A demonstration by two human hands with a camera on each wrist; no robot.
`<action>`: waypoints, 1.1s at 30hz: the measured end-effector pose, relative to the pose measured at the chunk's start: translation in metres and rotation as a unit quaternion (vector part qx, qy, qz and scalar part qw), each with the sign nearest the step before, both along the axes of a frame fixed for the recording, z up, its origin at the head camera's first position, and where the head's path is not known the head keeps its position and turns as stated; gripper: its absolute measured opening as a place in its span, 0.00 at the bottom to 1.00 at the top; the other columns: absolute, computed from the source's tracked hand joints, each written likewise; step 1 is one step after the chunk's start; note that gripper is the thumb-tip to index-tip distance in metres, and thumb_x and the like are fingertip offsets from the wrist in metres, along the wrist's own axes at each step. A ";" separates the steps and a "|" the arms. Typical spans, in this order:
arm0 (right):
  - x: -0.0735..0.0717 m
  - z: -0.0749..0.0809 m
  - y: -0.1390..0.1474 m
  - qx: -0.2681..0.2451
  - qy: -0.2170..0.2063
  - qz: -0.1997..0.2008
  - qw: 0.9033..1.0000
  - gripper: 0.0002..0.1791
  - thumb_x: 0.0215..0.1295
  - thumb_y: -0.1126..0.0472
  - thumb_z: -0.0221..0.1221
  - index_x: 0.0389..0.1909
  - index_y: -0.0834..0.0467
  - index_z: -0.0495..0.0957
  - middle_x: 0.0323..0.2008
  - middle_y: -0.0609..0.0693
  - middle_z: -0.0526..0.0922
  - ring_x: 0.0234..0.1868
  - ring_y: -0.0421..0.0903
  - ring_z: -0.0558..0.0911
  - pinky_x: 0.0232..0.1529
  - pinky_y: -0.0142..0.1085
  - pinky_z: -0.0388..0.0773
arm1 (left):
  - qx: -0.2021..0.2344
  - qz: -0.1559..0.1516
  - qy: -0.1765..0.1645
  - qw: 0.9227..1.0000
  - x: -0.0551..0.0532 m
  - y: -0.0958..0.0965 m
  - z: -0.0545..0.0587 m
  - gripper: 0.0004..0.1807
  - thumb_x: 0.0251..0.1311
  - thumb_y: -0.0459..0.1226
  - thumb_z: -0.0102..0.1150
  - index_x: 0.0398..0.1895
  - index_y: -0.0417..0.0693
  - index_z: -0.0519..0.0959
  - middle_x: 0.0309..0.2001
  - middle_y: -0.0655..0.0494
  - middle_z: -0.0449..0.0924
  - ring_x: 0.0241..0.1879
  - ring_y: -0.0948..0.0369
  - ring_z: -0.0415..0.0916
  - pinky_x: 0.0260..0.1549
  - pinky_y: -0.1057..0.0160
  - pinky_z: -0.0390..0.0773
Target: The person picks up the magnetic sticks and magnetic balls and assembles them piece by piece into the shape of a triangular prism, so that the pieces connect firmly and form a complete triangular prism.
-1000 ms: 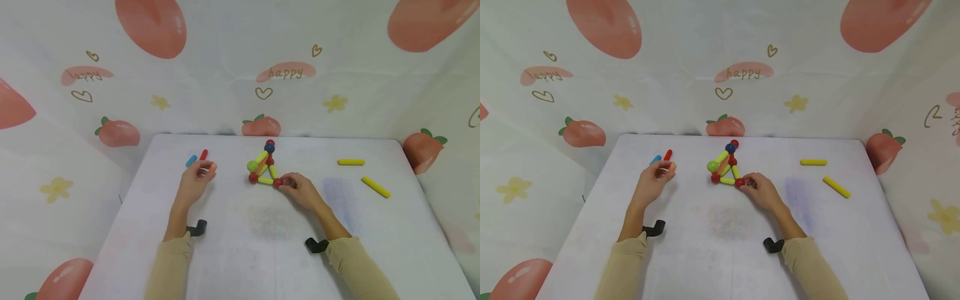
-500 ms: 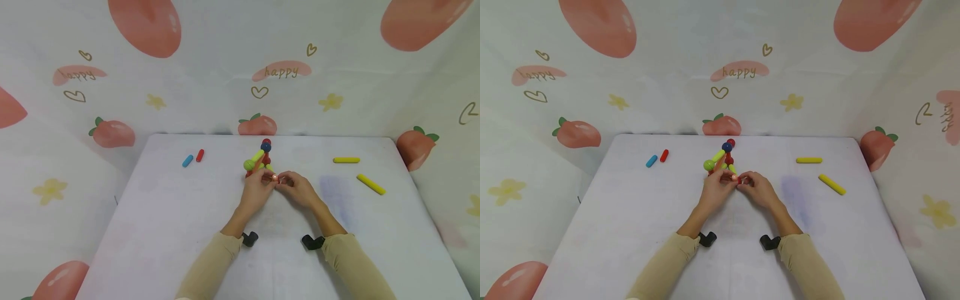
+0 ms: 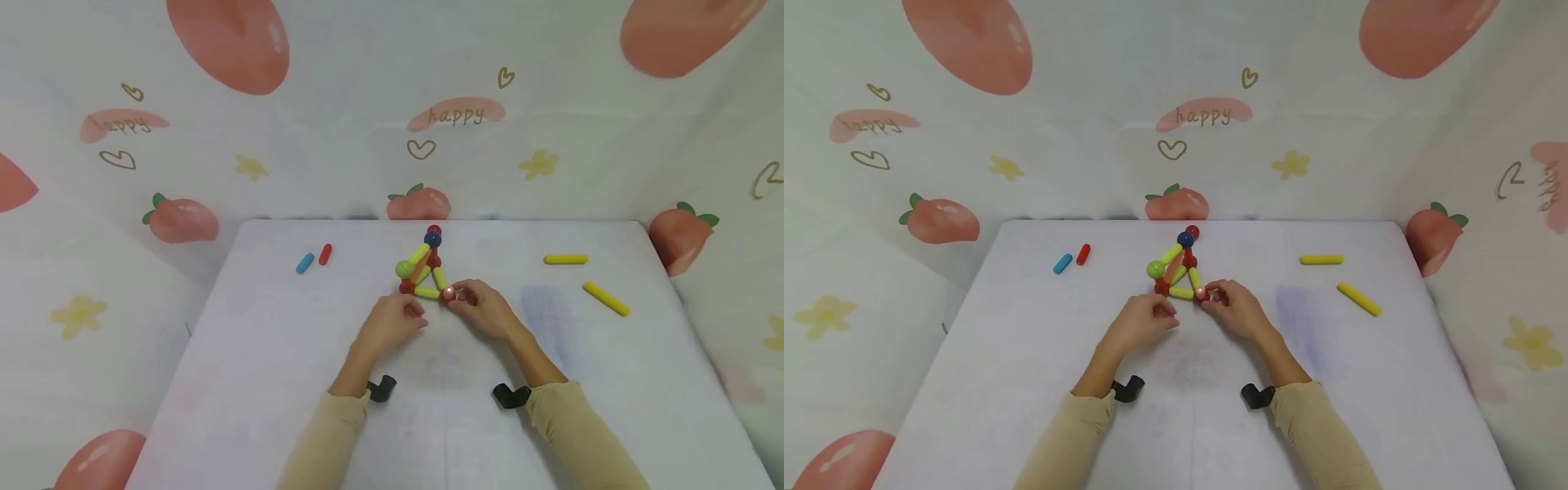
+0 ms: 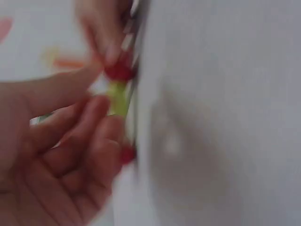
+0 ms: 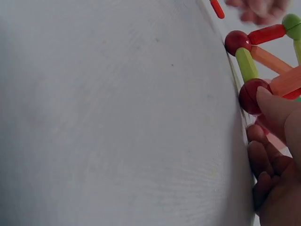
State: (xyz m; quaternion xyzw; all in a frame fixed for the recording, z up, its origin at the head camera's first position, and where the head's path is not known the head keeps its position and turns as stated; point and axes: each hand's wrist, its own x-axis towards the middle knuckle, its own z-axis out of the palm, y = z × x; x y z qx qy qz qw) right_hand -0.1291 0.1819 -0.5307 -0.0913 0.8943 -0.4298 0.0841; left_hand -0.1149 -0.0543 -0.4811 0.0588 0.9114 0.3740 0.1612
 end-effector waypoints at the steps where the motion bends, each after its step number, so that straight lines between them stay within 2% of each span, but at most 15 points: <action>1: 0.000 0.001 -0.002 0.007 0.002 0.001 1.000 0.22 0.65 0.48 0.68 0.57 0.52 0.80 0.42 0.51 0.81 0.42 0.47 0.77 0.46 0.39 0.75 | -0.013 0.015 -0.008 1.000 -0.003 -0.009 0.001 0.09 0.61 0.43 0.71 0.42 0.52 0.85 0.37 0.59 0.85 0.38 0.61 0.80 0.41 0.60 0.80; 4: -0.001 0.003 -0.007 0.022 0.005 -0.004 1.000 0.23 0.63 0.46 0.70 0.54 0.52 0.81 0.43 0.50 0.81 0.45 0.47 0.77 0.48 0.41 0.75 | -0.019 0.078 -0.006 0.997 -0.016 -0.029 -0.002 0.13 0.60 0.44 0.71 0.46 0.53 0.83 0.41 0.57 0.85 0.40 0.59 0.78 0.45 0.57 0.80; 6: -0.002 0.003 -0.012 0.022 0.002 -0.007 1.000 0.22 0.62 0.46 0.70 0.52 0.52 0.82 0.44 0.50 0.82 0.45 0.48 0.78 0.49 0.41 0.76 | -0.006 0.101 0.002 0.995 -0.026 -0.036 -0.008 0.19 0.60 0.44 0.72 0.53 0.54 0.81 0.48 0.58 0.85 0.42 0.57 0.78 0.47 0.56 0.81; 9: -0.003 0.005 -0.018 0.023 0.008 0.000 1.000 0.20 0.63 0.47 0.70 0.50 0.53 0.82 0.44 0.51 0.83 0.46 0.48 0.79 0.50 0.43 0.76 | 0.014 0.083 0.010 0.996 -0.038 -0.040 -0.020 0.27 0.59 0.45 0.73 0.62 0.55 0.78 0.56 0.58 0.83 0.44 0.56 0.78 0.49 0.56 0.81; 12: -0.006 0.006 -0.024 0.027 0.018 0.013 0.999 0.19 0.64 0.48 0.69 0.51 0.53 0.83 0.46 0.51 0.85 0.47 0.49 0.79 0.53 0.46 0.78 | 0.023 0.057 0.022 0.998 -0.043 -0.042 -0.028 0.27 0.59 0.45 0.73 0.62 0.52 0.79 0.56 0.56 0.84 0.43 0.56 0.80 0.50 0.55 0.82; 16: -0.014 0.006 -0.032 0.034 0.031 0.033 0.998 0.17 0.67 0.49 0.66 0.52 0.52 0.83 0.48 0.52 0.86 0.49 0.50 0.80 0.55 0.49 0.79 | 0.020 0.064 0.044 0.997 -0.042 -0.045 -0.029 0.24 0.58 0.44 0.74 0.57 0.48 0.82 0.52 0.53 0.87 0.48 0.56 0.82 0.56 0.52 0.81; 20: -0.024 0.007 -0.037 0.043 0.038 0.065 0.996 0.15 0.69 0.50 0.65 0.52 0.51 0.84 0.47 0.51 0.87 0.47 0.49 0.81 0.54 0.48 0.80 | 0.011 0.094 0.047 0.994 -0.037 -0.050 -0.029 0.23 0.56 0.44 0.75 0.53 0.47 0.83 0.50 0.53 0.87 0.49 0.55 0.81 0.55 0.51 0.81; 23: -0.034 0.016 -0.030 0.058 0.005 0.112 0.992 0.16 0.70 0.51 0.64 0.55 0.52 0.83 0.48 0.51 0.86 0.49 0.48 0.81 0.56 0.48 0.80 | 0.008 0.110 0.039 0.993 -0.034 -0.049 -0.030 0.22 0.56 0.45 0.75 0.52 0.48 0.83 0.50 0.54 0.87 0.48 0.56 0.81 0.54 0.52 0.81; 26: -0.050 0.033 -0.018 0.082 -0.032 0.151 0.985 0.19 0.72 0.56 0.61 0.61 0.56 0.79 0.51 0.54 0.85 0.51 0.51 0.81 0.58 0.50 0.79 | 0.006 0.109 0.031 0.994 -0.031 -0.045 -0.030 0.22 0.58 0.46 0.74 0.54 0.49 0.83 0.50 0.54 0.87 0.48 0.56 0.82 0.54 0.52 0.81; 29: -0.074 0.045 -0.014 0.099 -0.019 0.129 0.987 0.26 0.73 0.61 0.58 0.69 0.61 0.72 0.57 0.61 0.80 0.54 0.57 0.79 0.60 0.53 0.77 | -0.004 0.110 0.029 0.993 -0.030 -0.041 -0.029 0.22 0.58 0.47 0.74 0.54 0.49 0.83 0.49 0.55 0.88 0.47 0.56 0.82 0.52 0.52 0.81; 31: -0.091 0.048 -0.017 0.099 0.006 0.101 0.990 0.30 0.73 0.61 0.57 0.74 0.62 0.64 0.65 0.64 0.72 0.56 0.60 0.77 0.63 0.56 0.76 | -0.011 0.115 0.028 0.993 -0.030 -0.040 -0.028 0.22 0.58 0.47 0.74 0.53 0.50 0.83 0.48 0.55 0.88 0.47 0.57 0.82 0.52 0.53 0.81; 33: -0.106 0.046 -0.024 0.100 0.022 0.084 0.991 0.35 0.73 0.60 0.57 0.78 0.60 0.57 0.72 0.65 0.64 0.63 0.62 0.74 0.68 0.57 0.72 | -0.014 0.121 0.027 0.992 -0.029 -0.040 -0.028 0.21 0.58 0.47 0.74 0.53 0.51 0.83 0.48 0.56 0.88 0.47 0.57 0.82 0.52 0.53 0.81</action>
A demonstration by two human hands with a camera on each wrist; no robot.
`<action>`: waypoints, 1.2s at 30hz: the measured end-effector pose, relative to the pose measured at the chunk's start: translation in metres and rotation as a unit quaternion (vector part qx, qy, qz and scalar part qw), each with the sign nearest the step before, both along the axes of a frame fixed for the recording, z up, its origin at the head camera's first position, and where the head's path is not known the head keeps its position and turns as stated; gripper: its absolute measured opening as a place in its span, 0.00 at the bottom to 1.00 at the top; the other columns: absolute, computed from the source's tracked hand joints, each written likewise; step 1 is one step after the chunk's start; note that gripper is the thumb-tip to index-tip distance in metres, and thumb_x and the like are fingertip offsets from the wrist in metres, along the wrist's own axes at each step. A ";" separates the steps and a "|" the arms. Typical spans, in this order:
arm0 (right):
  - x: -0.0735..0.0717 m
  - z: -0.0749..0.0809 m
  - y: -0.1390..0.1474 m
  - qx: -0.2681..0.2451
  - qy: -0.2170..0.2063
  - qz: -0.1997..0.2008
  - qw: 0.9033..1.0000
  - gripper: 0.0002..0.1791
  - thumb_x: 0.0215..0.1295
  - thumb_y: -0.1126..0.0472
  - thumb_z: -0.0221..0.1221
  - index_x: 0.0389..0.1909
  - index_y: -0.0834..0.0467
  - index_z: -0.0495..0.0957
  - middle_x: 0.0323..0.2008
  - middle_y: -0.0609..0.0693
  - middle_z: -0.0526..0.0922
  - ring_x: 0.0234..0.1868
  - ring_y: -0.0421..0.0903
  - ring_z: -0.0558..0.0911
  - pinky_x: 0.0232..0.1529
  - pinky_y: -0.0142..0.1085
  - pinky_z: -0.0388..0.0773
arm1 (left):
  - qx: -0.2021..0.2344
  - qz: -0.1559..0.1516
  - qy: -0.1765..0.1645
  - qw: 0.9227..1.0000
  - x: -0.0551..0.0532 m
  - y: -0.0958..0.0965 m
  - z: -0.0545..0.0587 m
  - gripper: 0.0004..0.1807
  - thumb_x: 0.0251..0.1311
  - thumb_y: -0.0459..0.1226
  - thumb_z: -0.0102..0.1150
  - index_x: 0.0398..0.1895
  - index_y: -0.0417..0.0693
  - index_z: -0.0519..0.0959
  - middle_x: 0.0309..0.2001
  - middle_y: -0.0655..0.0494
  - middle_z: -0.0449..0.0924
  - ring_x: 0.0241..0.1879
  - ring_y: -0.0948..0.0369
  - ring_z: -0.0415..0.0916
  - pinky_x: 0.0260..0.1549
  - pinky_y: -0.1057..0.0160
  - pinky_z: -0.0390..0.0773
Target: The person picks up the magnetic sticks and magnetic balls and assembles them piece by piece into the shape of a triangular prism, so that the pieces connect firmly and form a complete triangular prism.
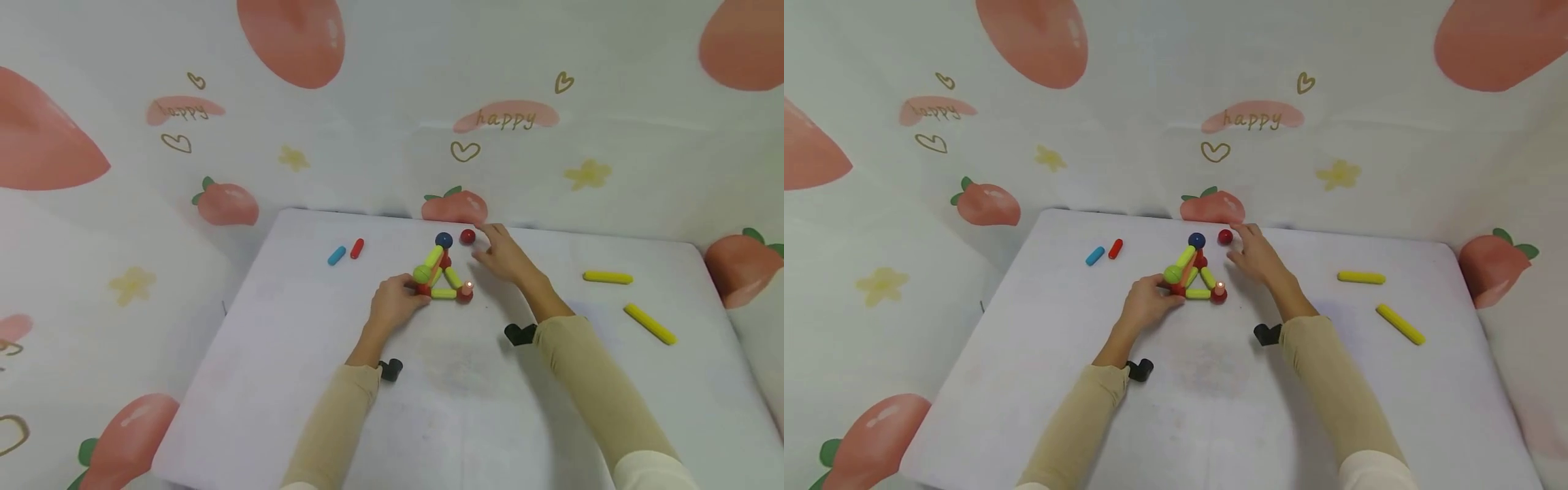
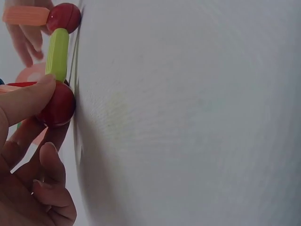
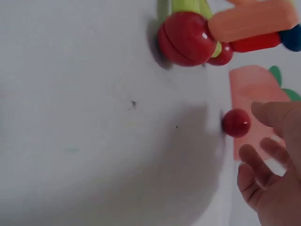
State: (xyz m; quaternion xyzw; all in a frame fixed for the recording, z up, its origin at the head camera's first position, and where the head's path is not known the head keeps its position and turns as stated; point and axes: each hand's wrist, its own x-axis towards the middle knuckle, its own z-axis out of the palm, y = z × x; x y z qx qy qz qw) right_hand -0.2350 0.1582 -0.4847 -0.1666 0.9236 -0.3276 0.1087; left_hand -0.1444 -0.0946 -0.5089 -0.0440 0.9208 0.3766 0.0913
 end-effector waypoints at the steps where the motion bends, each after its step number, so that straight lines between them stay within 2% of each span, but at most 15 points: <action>1: -0.006 -0.001 -0.001 0.003 0.004 0.001 1.000 0.37 0.73 0.61 0.57 0.79 0.59 0.55 0.74 0.65 0.61 0.66 0.62 0.72 0.71 0.57 0.69 | 0.000 -0.001 -0.002 1.000 0.000 0.001 0.000 0.21 0.58 0.47 0.74 0.53 0.52 0.83 0.47 0.57 0.88 0.47 0.57 0.82 0.52 0.53 0.81; 3: -0.014 -0.005 -0.003 0.008 0.005 0.012 1.000 0.38 0.73 0.62 0.57 0.79 0.60 0.54 0.77 0.65 0.57 0.72 0.63 0.66 0.75 0.58 0.62 | 0.000 -0.002 -0.007 1.000 0.000 0.004 0.000 0.21 0.58 0.47 0.74 0.53 0.52 0.83 0.48 0.57 0.88 0.47 0.57 0.81 0.52 0.53 0.81; 6: -0.020 -0.013 -0.003 0.020 0.006 0.016 1.000 0.34 0.72 0.63 0.58 0.76 0.62 0.60 0.75 0.65 0.62 0.75 0.62 0.63 0.76 0.58 0.60 | -0.002 -0.005 -0.012 1.000 0.001 0.006 0.000 0.21 0.58 0.47 0.74 0.53 0.52 0.83 0.47 0.57 0.88 0.46 0.58 0.81 0.52 0.53 0.81; 10: -0.017 -0.022 -0.002 0.028 0.004 -0.009 1.000 0.27 0.72 0.63 0.60 0.69 0.63 0.69 0.65 0.64 0.71 0.65 0.59 0.72 0.71 0.55 0.69 | -0.008 -0.005 -0.014 1.000 0.002 0.007 0.001 0.21 0.58 0.48 0.74 0.52 0.53 0.83 0.46 0.58 0.88 0.45 0.58 0.81 0.51 0.54 0.81; 13: -0.011 -0.025 0.000 0.030 -0.003 -0.023 0.999 0.24 0.72 0.62 0.60 0.66 0.63 0.72 0.59 0.63 0.74 0.58 0.57 0.74 0.66 0.53 0.74 | -0.010 -0.004 -0.012 1.000 0.003 0.007 0.003 0.21 0.58 0.48 0.74 0.52 0.53 0.83 0.46 0.58 0.88 0.45 0.58 0.81 0.51 0.54 0.81; 16: 0.001 -0.021 0.004 0.025 -0.016 -0.031 0.999 0.24 0.72 0.60 0.60 0.65 0.62 0.72 0.56 0.62 0.75 0.55 0.56 0.74 0.62 0.52 0.76 | -0.014 -0.001 -0.007 1.000 0.003 0.006 0.005 0.21 0.57 0.47 0.74 0.53 0.53 0.84 0.46 0.58 0.88 0.45 0.58 0.81 0.50 0.54 0.81; 19: 0.017 -0.011 0.009 -0.005 -0.007 -0.041 0.999 0.25 0.72 0.58 0.62 0.66 0.61 0.72 0.56 0.60 0.76 0.52 0.56 0.75 0.58 0.49 0.78 | -0.019 0.003 -0.002 1.000 0.003 0.004 0.007 0.21 0.57 0.47 0.74 0.53 0.53 0.84 0.46 0.58 0.88 0.44 0.58 0.81 0.50 0.54 0.81; 23: 0.045 0.006 0.012 -0.062 0.042 -0.044 0.996 0.26 0.70 0.57 0.64 0.66 0.57 0.73 0.58 0.57 0.78 0.48 0.53 0.78 0.49 0.42 0.78 | -0.025 0.006 0.002 1.000 0.003 0.000 0.008 0.22 0.57 0.47 0.75 0.53 0.53 0.84 0.46 0.57 0.88 0.45 0.57 0.81 0.51 0.54 0.81; 27: 0.072 0.021 0.005 -0.112 0.090 -0.022 0.989 0.25 0.67 0.58 0.67 0.64 0.56 0.75 0.54 0.53 0.81 0.44 0.49 0.79 0.41 0.35 0.76 | -0.022 0.018 0.004 1.000 0.003 -0.003 0.008 0.22 0.56 0.47 0.75 0.53 0.52 0.84 0.47 0.57 0.88 0.46 0.56 0.82 0.52 0.52 0.80; 32: 0.093 0.020 -0.002 -0.137 0.101 -0.006 0.985 0.26 0.64 0.61 0.69 0.62 0.55 0.76 0.49 0.50 0.82 0.42 0.47 0.78 0.37 0.31 0.77 | -0.017 0.010 -0.002 1.000 0.003 0.000 0.006 0.23 0.56 0.48 0.75 0.53 0.52 0.84 0.48 0.56 0.88 0.47 0.56 0.82 0.54 0.52 0.80; 36: 0.097 0.012 -0.005 -0.144 0.098 -0.004 0.985 0.26 0.63 0.62 0.70 0.62 0.53 0.76 0.49 0.50 0.82 0.40 0.46 0.79 0.36 0.29 0.78 | -0.018 0.003 -0.003 1.000 0.003 0.001 0.005 0.22 0.56 0.48 0.75 0.53 0.52 0.84 0.47 0.56 0.88 0.47 0.56 0.82 0.53 0.52 0.80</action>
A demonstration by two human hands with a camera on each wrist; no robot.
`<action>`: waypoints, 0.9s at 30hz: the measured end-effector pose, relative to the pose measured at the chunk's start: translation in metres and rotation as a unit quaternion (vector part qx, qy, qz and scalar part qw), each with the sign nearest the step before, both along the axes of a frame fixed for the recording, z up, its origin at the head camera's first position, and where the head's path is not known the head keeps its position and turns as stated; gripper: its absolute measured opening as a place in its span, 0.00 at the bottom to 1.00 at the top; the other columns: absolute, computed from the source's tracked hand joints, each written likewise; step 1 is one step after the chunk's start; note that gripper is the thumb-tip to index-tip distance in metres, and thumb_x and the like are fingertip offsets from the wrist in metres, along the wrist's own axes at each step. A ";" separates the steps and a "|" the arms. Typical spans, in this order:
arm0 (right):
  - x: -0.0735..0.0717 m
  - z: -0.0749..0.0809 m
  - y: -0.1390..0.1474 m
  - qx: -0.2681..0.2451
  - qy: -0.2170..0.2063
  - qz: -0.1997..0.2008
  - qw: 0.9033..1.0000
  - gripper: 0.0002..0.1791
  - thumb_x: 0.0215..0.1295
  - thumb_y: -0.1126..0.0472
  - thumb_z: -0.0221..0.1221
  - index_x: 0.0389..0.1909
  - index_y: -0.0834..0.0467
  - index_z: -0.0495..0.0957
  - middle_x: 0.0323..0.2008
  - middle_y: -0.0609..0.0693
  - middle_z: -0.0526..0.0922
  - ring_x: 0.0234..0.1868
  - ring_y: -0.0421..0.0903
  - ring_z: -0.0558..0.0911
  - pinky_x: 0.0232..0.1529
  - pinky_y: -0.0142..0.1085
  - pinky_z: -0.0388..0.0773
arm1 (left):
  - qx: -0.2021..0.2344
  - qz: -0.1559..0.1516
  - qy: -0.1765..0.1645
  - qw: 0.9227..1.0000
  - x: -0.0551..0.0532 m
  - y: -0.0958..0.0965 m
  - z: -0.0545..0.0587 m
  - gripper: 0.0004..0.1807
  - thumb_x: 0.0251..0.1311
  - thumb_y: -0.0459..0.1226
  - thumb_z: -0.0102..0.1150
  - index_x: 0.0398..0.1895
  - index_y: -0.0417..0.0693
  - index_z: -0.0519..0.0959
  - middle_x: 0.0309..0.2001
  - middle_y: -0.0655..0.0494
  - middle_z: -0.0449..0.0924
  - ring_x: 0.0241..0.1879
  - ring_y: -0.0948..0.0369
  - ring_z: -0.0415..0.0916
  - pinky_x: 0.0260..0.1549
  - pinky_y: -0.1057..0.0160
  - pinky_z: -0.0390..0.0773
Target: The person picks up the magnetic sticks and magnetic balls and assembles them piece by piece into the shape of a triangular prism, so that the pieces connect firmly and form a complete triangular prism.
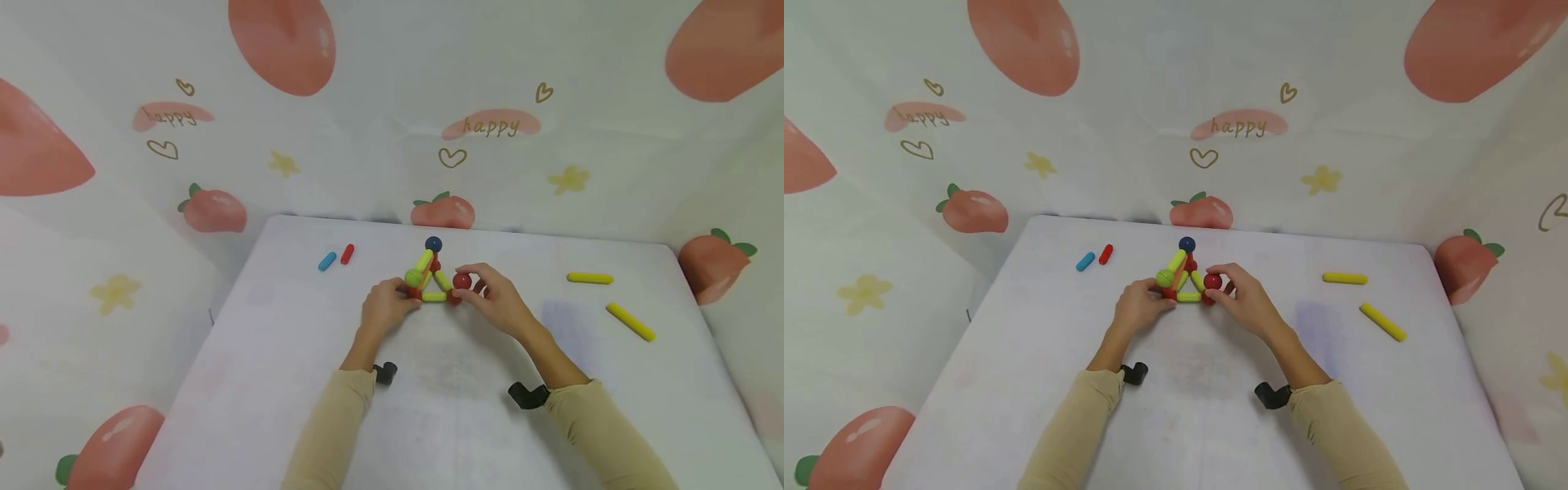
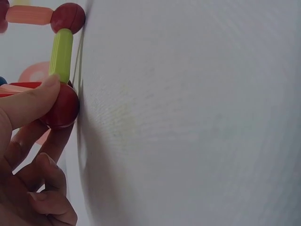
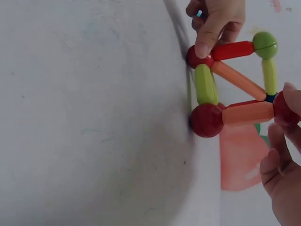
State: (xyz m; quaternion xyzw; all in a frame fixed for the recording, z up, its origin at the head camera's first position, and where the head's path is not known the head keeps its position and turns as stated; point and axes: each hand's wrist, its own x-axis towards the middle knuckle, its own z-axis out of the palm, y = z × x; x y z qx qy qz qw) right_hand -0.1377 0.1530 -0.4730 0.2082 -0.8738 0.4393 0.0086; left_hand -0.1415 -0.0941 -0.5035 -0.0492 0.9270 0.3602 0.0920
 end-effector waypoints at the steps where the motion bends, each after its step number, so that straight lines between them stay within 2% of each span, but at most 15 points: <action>1: 0.000 -0.002 0.000 -0.002 0.001 0.001 1.000 0.26 0.63 0.62 0.70 0.62 0.54 0.76 0.49 0.50 0.82 0.40 0.45 0.79 0.36 0.29 0.78 | -0.001 0.000 0.000 1.000 0.000 0.000 0.000 0.22 0.56 0.48 0.75 0.53 0.52 0.84 0.47 0.56 0.88 0.47 0.56 0.82 0.53 0.52 0.80; 5: -0.001 -0.004 -0.001 -0.014 0.007 0.008 1.000 0.29 0.62 0.61 0.71 0.64 0.55 0.75 0.53 0.52 0.82 0.39 0.46 0.80 0.38 0.30 0.79 | -0.002 0.005 0.003 1.000 0.000 0.001 0.001 0.22 0.56 0.47 0.75 0.52 0.52 0.84 0.47 0.56 0.88 0.46 0.56 0.81 0.53 0.52 0.80; 9: -0.002 -0.011 0.000 -0.004 -0.036 0.007 0.999 0.33 0.63 0.57 0.71 0.68 0.55 0.72 0.57 0.54 0.80 0.41 0.47 0.81 0.39 0.30 0.80 | -0.002 0.006 0.004 1.000 0.001 0.001 0.000 0.22 0.56 0.47 0.75 0.52 0.52 0.84 0.47 0.56 0.88 0.46 0.56 0.81 0.54 0.51 0.80; 12: -0.005 -0.022 0.000 0.009 -0.072 0.001 0.997 0.28 0.65 0.56 0.69 0.63 0.55 0.74 0.54 0.54 0.81 0.42 0.48 0.81 0.40 0.31 0.79 | -0.003 0.004 0.004 1.000 0.000 0.002 0.000 0.22 0.56 0.47 0.75 0.52 0.52 0.84 0.47 0.57 0.88 0.46 0.56 0.81 0.53 0.51 0.80; 14: -0.007 -0.031 -0.002 0.017 -0.079 0.000 0.997 0.21 0.67 0.56 0.67 0.58 0.56 0.76 0.49 0.53 0.83 0.41 0.47 0.81 0.41 0.31 0.79 | -0.003 0.004 0.004 1.000 0.000 0.002 -0.001 0.22 0.56 0.47 0.76 0.52 0.52 0.84 0.46 0.57 0.88 0.45 0.56 0.81 0.52 0.51 0.80; 18: -0.012 -0.039 -0.006 0.030 -0.060 -0.002 0.998 0.11 0.70 0.57 0.64 0.47 0.56 0.76 0.39 0.52 0.83 0.37 0.45 0.79 0.38 0.32 0.78 | -0.003 0.002 0.003 1.000 0.000 0.001 -0.002 0.21 0.56 0.48 0.76 0.51 0.52 0.84 0.46 0.57 0.88 0.44 0.57 0.81 0.52 0.52 0.80; 27: -0.017 -0.040 -0.012 0.057 -0.013 -0.004 0.998 0.10 0.68 0.58 0.66 0.41 0.56 0.75 0.33 0.51 0.81 0.32 0.44 0.76 0.35 0.31 0.76 | -0.006 0.002 0.010 1.000 -0.001 0.001 -0.002 0.21 0.56 0.47 0.76 0.51 0.52 0.84 0.46 0.56 0.89 0.45 0.56 0.82 0.52 0.52 0.81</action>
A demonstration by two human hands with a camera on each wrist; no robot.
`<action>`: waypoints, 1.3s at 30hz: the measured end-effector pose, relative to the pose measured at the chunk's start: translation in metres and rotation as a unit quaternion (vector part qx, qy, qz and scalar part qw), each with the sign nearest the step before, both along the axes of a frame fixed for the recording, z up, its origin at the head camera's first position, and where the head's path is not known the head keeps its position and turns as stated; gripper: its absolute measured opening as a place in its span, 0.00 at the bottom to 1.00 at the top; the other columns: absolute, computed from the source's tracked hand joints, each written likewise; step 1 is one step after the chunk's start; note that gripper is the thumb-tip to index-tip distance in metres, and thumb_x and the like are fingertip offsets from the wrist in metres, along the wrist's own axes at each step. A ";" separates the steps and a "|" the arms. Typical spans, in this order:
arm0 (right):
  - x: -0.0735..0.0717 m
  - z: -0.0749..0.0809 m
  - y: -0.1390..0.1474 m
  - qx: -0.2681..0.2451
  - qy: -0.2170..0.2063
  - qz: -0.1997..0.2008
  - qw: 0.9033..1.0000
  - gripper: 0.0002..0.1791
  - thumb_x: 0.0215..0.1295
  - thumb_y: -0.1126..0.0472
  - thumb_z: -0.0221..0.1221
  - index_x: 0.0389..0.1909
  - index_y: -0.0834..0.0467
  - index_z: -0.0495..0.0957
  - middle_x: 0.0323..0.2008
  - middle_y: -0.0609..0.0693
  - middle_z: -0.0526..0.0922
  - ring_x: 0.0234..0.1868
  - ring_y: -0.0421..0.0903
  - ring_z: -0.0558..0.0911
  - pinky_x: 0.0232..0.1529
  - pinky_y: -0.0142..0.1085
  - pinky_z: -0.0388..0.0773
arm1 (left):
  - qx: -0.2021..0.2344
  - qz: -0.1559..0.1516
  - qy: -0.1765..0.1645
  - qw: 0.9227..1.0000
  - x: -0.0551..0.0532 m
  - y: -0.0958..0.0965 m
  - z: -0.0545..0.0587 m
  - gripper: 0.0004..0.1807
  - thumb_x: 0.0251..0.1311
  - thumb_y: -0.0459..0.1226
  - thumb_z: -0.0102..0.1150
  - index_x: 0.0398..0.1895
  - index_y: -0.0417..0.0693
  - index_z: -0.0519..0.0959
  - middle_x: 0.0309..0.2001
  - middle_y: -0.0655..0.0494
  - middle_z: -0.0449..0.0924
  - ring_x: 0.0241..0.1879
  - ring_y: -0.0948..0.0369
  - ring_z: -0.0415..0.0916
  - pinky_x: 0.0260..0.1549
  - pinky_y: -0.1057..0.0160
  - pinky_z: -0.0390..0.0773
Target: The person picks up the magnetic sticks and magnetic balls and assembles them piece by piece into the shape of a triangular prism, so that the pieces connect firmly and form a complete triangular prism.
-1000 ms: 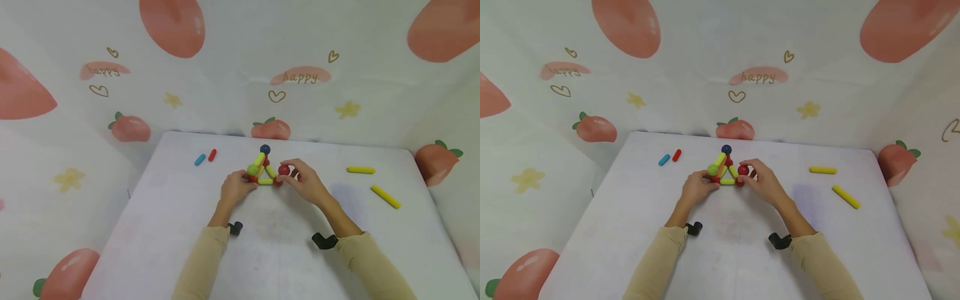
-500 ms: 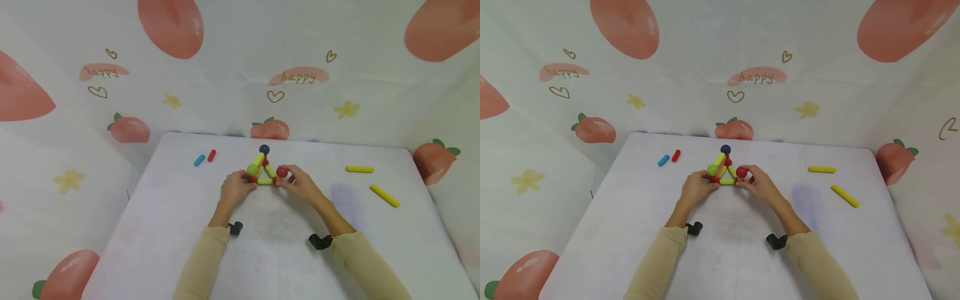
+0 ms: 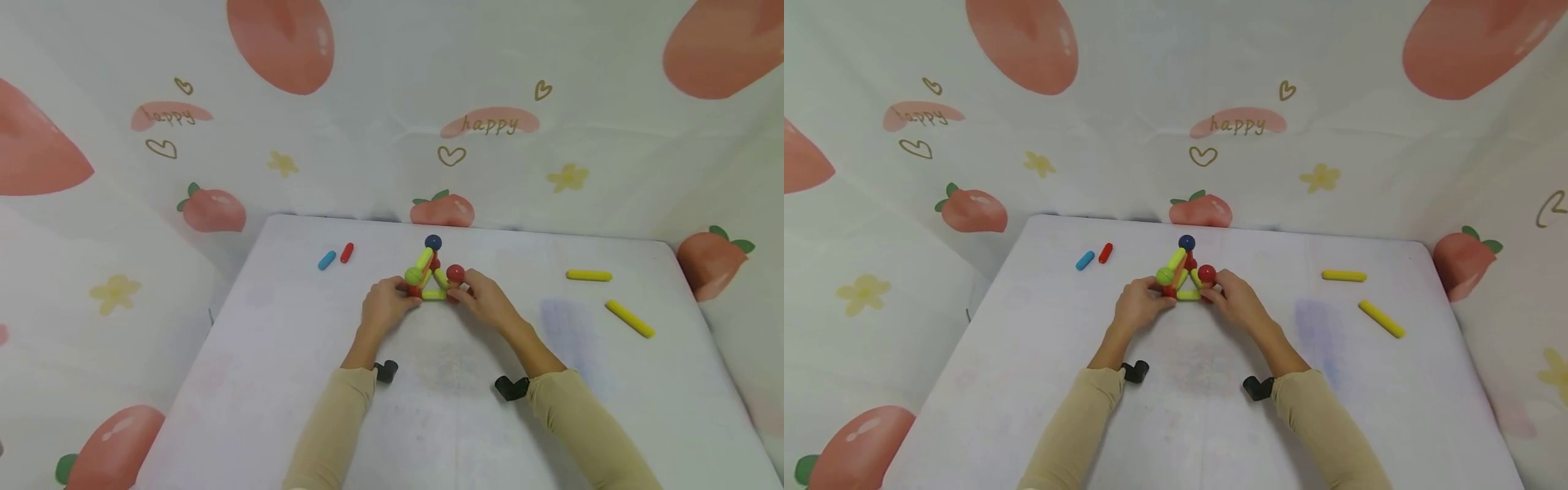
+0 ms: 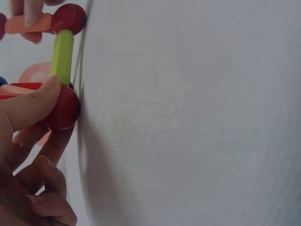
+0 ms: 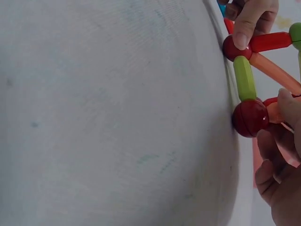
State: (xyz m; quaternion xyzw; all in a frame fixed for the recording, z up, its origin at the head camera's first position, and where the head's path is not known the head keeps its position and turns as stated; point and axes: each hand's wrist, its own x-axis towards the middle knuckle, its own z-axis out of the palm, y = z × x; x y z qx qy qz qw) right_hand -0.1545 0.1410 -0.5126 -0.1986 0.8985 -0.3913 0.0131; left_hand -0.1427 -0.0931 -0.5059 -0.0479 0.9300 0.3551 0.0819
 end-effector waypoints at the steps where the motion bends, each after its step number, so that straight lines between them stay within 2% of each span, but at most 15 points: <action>1: 0.001 0.000 0.001 0.001 0.003 -0.003 1.000 0.10 0.68 0.58 0.66 0.41 0.56 0.75 0.32 0.51 0.80 0.32 0.44 0.76 0.34 0.31 0.75 | 0.001 -0.001 -0.001 1.000 0.000 0.001 0.000 0.21 0.56 0.47 0.75 0.51 0.52 0.84 0.46 0.56 0.89 0.45 0.56 0.82 0.52 0.52 0.80; 9: 0.005 -0.002 0.006 0.009 0.032 -0.019 0.999 0.10 0.67 0.58 0.67 0.39 0.57 0.76 0.28 0.49 0.77 0.30 0.44 0.73 0.31 0.31 0.70 | 0.002 -0.004 0.006 1.000 -0.002 0.008 0.001 0.20 0.56 0.47 0.75 0.51 0.51 0.85 0.45 0.56 0.89 0.43 0.57 0.82 0.50 0.53 0.81; 21: 0.006 -0.007 0.012 0.000 0.012 -0.043 0.999 0.10 0.68 0.57 0.66 0.43 0.56 0.79 0.34 0.50 0.84 0.34 0.46 0.76 0.36 0.33 0.74 | 0.004 0.001 0.022 1.000 -0.007 0.015 -0.001 0.19 0.56 0.47 0.75 0.49 0.51 0.85 0.45 0.56 0.89 0.43 0.56 0.83 0.48 0.51 0.80; 32: 0.006 -0.004 0.013 -0.005 -0.027 -0.055 0.998 0.08 0.71 0.55 0.64 0.42 0.54 0.77 0.36 0.51 0.81 0.33 0.47 0.75 0.36 0.35 0.74 | 0.005 0.002 0.025 1.000 -0.006 0.017 -0.001 0.19 0.56 0.47 0.75 0.48 0.52 0.85 0.45 0.56 0.89 0.43 0.57 0.83 0.48 0.52 0.80; 36: 0.009 0.005 0.024 0.019 -0.074 -0.059 0.995 0.15 0.71 0.50 0.63 0.52 0.52 0.77 0.45 0.51 0.82 0.38 0.48 0.77 0.40 0.37 0.77 | 0.011 -0.006 0.021 1.000 -0.005 0.019 0.000 0.19 0.56 0.47 0.75 0.49 0.52 0.85 0.45 0.57 0.89 0.44 0.56 0.83 0.49 0.51 0.80; 39: 0.015 0.014 0.046 0.038 -0.073 -0.071 0.994 0.23 0.71 0.48 0.62 0.62 0.52 0.75 0.56 0.52 0.82 0.43 0.49 0.79 0.44 0.38 0.78 | 0.014 -0.011 0.016 1.000 -0.005 0.021 0.001 0.19 0.57 0.47 0.74 0.49 0.52 0.85 0.46 0.56 0.89 0.44 0.56 0.83 0.49 0.51 0.80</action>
